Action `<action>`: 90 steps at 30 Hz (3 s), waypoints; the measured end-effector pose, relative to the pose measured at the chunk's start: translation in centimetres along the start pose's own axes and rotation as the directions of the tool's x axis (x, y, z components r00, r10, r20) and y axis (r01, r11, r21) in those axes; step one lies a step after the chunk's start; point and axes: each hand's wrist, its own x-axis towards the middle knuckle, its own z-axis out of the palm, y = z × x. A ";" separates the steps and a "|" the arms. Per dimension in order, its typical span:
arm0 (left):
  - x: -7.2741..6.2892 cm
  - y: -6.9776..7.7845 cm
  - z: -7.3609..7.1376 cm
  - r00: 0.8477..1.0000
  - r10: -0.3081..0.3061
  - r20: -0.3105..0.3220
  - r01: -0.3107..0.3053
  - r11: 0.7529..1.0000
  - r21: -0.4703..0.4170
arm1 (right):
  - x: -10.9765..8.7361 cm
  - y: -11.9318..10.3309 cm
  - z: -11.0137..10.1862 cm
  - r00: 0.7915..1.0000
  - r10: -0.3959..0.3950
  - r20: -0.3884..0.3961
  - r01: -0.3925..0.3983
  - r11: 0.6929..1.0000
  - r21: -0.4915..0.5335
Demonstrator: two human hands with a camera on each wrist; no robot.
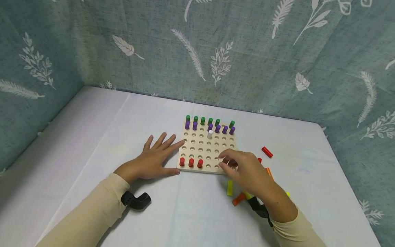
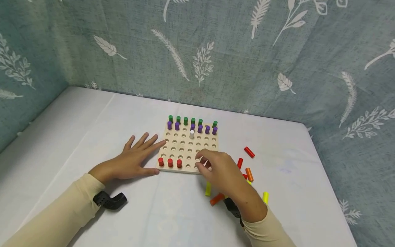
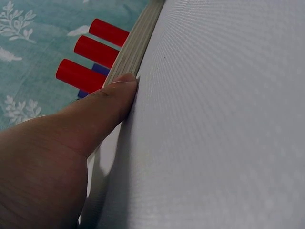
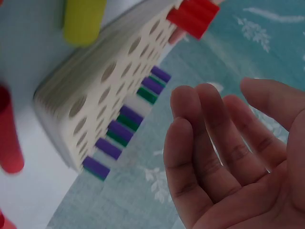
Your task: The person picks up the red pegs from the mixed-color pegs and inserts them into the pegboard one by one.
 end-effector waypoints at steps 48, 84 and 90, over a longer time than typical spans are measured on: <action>-0.1 -0.1 -0.2 1.000 0.018 -0.011 -0.018 1.000 -0.024 | 0.2 8.5 -4.2 0.847 0.516 0.125 -0.520 0.854 -0.002; 0.3 -0.1 0.3 1.000 0.000 -0.007 0.000 1.000 -0.020 | 0.5 11.1 -3.4 0.816 0.535 0.220 -0.533 0.843 -0.072; 0.2 0.0 0.1 1.000 0.003 -0.011 -0.003 1.000 -0.015 | 0.4 10.8 -3.2 0.810 0.530 0.252 -0.524 0.846 -0.094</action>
